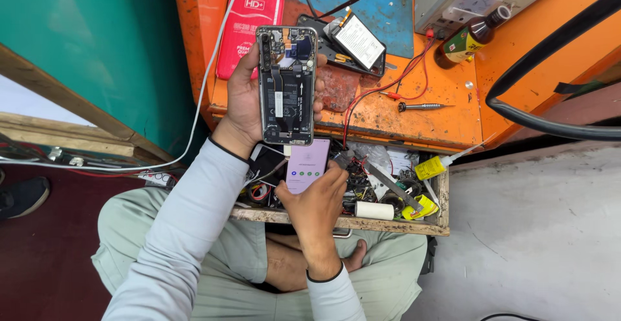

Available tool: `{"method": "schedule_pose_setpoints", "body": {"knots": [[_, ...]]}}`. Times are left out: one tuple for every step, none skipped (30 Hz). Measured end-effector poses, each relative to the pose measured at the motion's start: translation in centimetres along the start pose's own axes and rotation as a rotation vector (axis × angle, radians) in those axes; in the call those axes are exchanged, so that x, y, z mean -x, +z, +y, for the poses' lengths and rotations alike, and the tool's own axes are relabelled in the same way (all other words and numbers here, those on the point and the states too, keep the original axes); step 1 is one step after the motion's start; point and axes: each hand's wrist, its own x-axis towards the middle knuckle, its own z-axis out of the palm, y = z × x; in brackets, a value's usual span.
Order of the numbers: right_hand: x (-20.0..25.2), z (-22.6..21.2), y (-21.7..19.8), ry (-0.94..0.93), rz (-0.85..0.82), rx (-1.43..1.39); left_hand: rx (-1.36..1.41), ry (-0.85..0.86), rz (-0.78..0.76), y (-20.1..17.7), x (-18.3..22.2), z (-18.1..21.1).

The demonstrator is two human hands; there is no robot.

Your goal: The person disassembles mobile phones, handles various internal components like batteries and circuit boards, and tests multiple devices by hand.

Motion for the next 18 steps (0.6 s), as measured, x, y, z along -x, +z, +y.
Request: {"method": "schedule_pose_setpoints", "body": {"knots": [[-0.1, 0.0, 0.0, -0.048, 0.035, -0.011, 0.012, -0.005, -0.015, 0.1, 0.0, 0.0], [0.1, 0.1, -0.3, -0.048, 0.033, -0.014, 0.024, -0.011, -0.030, 0.1, 0.0, 0.0], [0.4, 0.3, -0.7, -0.037, 0.060, -0.046, 0.020, -0.008, -0.029, 0.2, 0.0, 0.0], [0.5, 0.6, -1.2, -0.026, 0.086, -0.077, 0.042, -0.006, -0.027, 0.3, -0.1, 0.1], [0.6, 1.1, -1.7, -0.028, 0.142, -0.137, 0.064, -0.004, -0.025, 0.3, -0.1, 0.1], [0.7, 1.8, -2.3, -0.030, 0.198, -0.198, 0.061, -0.001, -0.023, 0.3, 0.0, 0.1], [0.5, 2.9, -3.4, 0.037, 0.221, -0.240, 0.041, 0.019, -0.019, 0.4, 0.0, 0.2], [-0.1, 4.2, -4.5, 0.105, 0.243, -0.283, 0.020, 0.039, -0.016, 0.4, -0.1, 0.3], [-0.8, 5.4, -5.4, 0.099, 0.307, -0.187, 0.021, 0.041, -0.012, 0.4, -0.1, 0.2], [-1.5, 6.6, -5.9, 0.091, 0.370, -0.091, 0.016, 0.036, 0.033, 0.3, -0.2, 0.1], [-2.2, 7.7, -6.3, 0.094, 0.368, -0.084, 0.016, 0.025, 0.077, 0.3, -0.3, -0.2], [-3.1, 8.7, -6.5, 0.095, 0.385, -0.039, 0.023, 0.023, 0.079, 0.1, -0.3, -0.2], [-3.6, 9.5, -6.4, 0.094, 0.404, 0.007, 0.026, -0.004, 0.011, 0.0, -0.2, -0.1], [-3.8, 10.1, -6.2, 0.097, 0.404, 0.013, 0.029, -0.030, -0.057, -0.1, -0.2, -0.2], [-4.0, 10.4, -5.7, 0.069, 0.401, 0.060, 0.029, -0.030, -0.055, -0.1, -0.2, -0.2], [-4.0, 10.7, -5.4, 0.041, 0.397, 0.106, -0.003, -0.032, -0.062, -0.1, -0.2, -0.2], [-4.1, 10.8, -5.1, 0.041, 0.393, 0.103, -0.038, -0.033, -0.067, 0.0, -0.2, -0.2], [-4.2, 10.8, -4.9, 0.028, 0.407, 0.079, -0.040, -0.032, -0.063, 0.2, -0.1, -0.1]]}}
